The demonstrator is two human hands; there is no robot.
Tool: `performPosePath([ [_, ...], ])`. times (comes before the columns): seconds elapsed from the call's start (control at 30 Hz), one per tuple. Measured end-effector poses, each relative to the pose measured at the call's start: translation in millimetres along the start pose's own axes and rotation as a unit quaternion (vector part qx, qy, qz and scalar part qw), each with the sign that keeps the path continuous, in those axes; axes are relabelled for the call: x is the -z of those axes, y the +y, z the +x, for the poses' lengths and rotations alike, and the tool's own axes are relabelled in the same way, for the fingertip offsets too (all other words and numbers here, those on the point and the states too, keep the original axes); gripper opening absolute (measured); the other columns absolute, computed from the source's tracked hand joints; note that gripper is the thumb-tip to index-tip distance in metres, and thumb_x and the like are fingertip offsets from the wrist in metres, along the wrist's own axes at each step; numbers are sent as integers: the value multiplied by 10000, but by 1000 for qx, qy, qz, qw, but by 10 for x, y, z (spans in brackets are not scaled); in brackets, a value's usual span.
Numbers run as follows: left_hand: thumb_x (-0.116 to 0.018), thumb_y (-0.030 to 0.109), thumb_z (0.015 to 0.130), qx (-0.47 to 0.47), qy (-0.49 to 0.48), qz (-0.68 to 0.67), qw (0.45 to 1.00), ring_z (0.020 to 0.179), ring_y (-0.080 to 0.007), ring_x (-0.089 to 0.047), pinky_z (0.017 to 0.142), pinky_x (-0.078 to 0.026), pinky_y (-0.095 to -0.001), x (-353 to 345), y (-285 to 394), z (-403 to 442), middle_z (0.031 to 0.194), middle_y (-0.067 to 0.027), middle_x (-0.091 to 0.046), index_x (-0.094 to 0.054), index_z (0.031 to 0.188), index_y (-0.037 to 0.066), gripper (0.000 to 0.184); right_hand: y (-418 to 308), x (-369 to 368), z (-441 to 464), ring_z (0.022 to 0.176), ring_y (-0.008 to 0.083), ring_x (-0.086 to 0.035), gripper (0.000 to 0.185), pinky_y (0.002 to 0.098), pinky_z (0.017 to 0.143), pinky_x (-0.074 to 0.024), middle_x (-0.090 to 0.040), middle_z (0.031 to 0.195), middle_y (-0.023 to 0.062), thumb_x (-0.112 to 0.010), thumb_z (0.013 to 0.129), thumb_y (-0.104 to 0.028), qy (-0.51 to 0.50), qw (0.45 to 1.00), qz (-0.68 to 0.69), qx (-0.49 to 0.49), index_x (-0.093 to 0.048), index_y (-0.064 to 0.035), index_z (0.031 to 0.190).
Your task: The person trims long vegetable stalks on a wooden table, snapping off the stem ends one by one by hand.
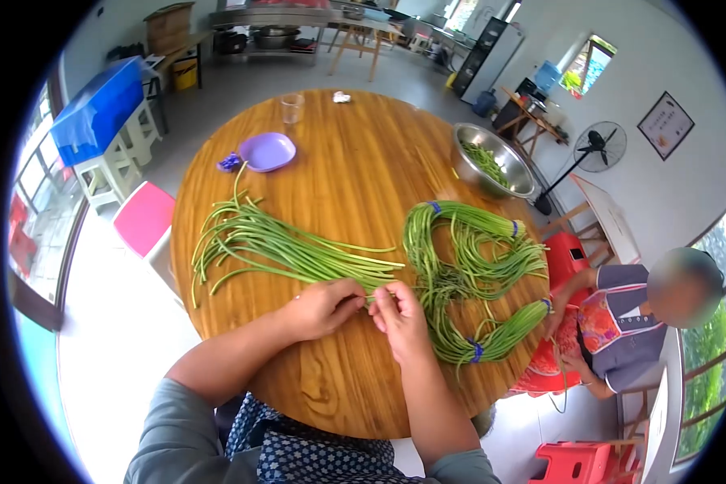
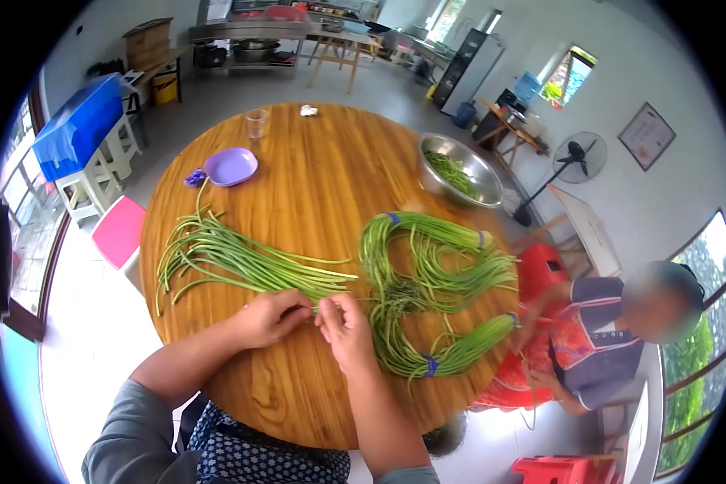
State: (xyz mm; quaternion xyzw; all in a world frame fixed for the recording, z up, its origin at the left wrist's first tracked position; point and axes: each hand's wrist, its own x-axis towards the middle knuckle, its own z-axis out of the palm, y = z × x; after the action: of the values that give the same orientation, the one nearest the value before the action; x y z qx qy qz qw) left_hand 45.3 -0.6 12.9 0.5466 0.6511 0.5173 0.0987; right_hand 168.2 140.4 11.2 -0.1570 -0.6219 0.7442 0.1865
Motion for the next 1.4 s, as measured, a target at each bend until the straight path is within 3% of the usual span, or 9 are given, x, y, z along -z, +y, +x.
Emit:
performPosePath([
  [0.3,-662,98,881,-23,-31,54,998,743,-352,-643,654,-515,-407,-9,-104,-20,811,-173,-642,-640,929,6,106,46,9,17,535,88,-476,141,225,486,-361,-588,712,38,-590,997,-162,20,999,-30,2,-583,-41,925],
  [0.37,-673,104,872,8,3,36,999,745,-344,-652,655,-518,-395,-44,-91,-14,816,-173,-654,-647,936,4,121,82,-33,1,583,180,-599,135,291,528,-451,-641,737,93,-626,967,-154,70,914,-352,188,-595,-29,928],
  [0.5,-670,113,892,105,46,31,993,746,-297,-678,657,-525,-360,-56,-186,-20,816,-160,-683,-665,971,6,133,-36,-317,-101,657,221,-664,119,348,596,-514,-654,740,115,-638,951,-130,44,832,-421,358,-600,-19,930],
  [0.6,-631,110,937,109,61,-32,992,778,-274,-683,679,-527,-350,43,-112,35,847,-156,-685,-667,1010,9,129,-86,-283,-104,614,200,-614,145,331,544,-474,-663,783,117,-586,991,-164,41,919,-309,241,-574,-29,939],
  [0.67,-620,117,948,80,64,-41,994,776,-288,-679,681,-526,-358,64,-28,58,862,-167,-681,-661,1019,7,137,-15,-118,-52,605,162,-532,171,290,538,-403,-627,847,112,-491,1039,-205,-2,998,57,34,-543,-57,973],
  [0.8,-622,144,962,11,65,-8,998,756,-259,-660,689,-521,-352,-13,-50,55,868,-162,-666,-657,1042,4,165,-87,19,-18,639,131,-498,145,272,568,-366,-622,899,94,-466,1043,-174,-2,949,300,-97,-519,-67,961],
  [1.0,-719,193,897,87,46,-86,991,725,-219,-633,666,-508,-327,-6,32,32,832,-140,-661,-665,1011,12,220,-29,-27,-8,613,108,-446,132,260,572,-360,-576,876,50,-537,1025,-201,40,984,158,-76,-517,-72,999],
  [1.07,-685,163,935,82,3,-46,996,731,-117,-589,656,-492,-282,-10,-24,26,834,-65,-658,-654,980,-1,173,-5,-53,3,601,94,-434,137,245,551,-350,-569,865,39,-557,1018,-201,37,993,99,-56,-518,-71,1004],
  [1.4,-670,106,908,82,118,10,990,648,-200,-560,590,-457,-342,32,-31,44,716,-128,-584,-614,921,-12,132,-110,-59,-50,597,78,-421,168,208,539,-340,-564,860,58,-508,1020,-100,-37,997,54,-45,-493,-54,1180],
])
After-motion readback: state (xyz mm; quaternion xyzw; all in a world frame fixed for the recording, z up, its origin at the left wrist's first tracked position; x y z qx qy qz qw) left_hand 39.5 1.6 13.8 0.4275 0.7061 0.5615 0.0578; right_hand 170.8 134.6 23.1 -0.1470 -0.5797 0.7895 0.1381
